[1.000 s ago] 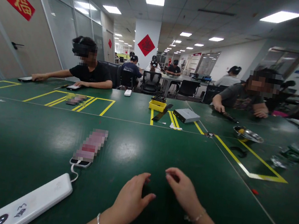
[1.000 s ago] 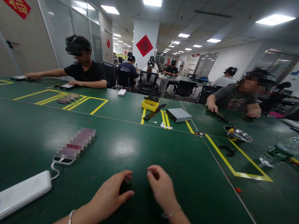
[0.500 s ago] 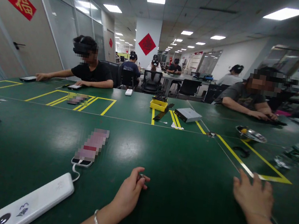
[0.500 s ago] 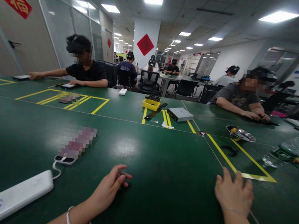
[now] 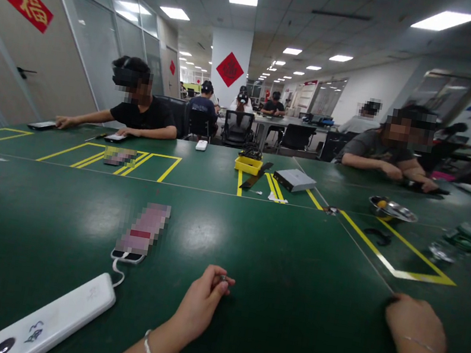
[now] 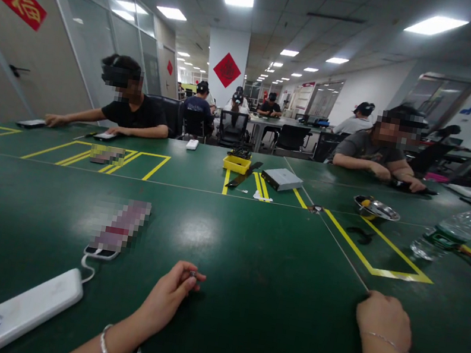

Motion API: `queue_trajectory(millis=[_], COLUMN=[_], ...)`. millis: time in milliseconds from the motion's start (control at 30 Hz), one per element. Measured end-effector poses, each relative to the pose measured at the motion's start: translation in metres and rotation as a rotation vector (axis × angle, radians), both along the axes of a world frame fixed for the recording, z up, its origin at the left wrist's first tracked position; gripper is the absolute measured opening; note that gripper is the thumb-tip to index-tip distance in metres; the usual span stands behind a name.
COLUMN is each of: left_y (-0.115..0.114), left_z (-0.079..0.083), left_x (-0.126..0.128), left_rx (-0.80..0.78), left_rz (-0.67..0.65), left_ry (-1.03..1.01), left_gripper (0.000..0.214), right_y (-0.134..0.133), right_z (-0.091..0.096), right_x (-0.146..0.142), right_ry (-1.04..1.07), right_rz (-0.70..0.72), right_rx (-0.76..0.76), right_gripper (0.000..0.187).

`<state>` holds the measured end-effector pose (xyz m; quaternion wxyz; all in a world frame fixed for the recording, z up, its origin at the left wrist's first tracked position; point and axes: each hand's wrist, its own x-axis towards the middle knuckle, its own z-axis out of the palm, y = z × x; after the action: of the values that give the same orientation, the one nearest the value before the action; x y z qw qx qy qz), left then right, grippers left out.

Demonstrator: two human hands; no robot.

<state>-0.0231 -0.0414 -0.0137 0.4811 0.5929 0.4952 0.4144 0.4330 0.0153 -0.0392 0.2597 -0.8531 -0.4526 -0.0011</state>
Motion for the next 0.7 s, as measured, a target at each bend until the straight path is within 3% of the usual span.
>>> queue_trajectory(millis=[100, 167, 333, 467, 567, 700], left_y=[0.001, 0.002, 0.004, 0.005, 0.005, 0.004], left_z=[0.001, 0.000, -0.003, -0.003, -0.003, 0.000], left_x=[0.002, 0.003, 0.001, -0.001, -0.002, 0.000], left_rx=[0.008, 0.024, 0.049, 0.044, 0.040, 0.048], left_rz=[-0.022, -0.017, 0.000, 0.011, 0.002, 0.003], left_ry=[0.040, 0.073, 0.102, 0.077, 0.039, 0.045], left_gripper=[0.015, 0.016, 0.017, 0.023, 0.028, 0.029], right_y=[0.003, 0.006, 0.001, -0.017, -0.028, -0.036], right_z=[0.015, 0.026, 0.040, 0.035, 0.029, 0.028], right_x=[-0.036, -0.074, -0.200, -0.281, -0.306, -0.306], right_ry=[-0.018, 0.121, 0.949, 1.506, 1.710, 1.688], right_rz=[0.089, 0.178, 0.511, 0.595, 0.653, 0.691], right_rx=[-0.082, -0.047, 0.033, -0.047, -0.154, -0.182], right_gripper=[0.028, 0.028, 0.032, 0.025, 0.028, 0.028])
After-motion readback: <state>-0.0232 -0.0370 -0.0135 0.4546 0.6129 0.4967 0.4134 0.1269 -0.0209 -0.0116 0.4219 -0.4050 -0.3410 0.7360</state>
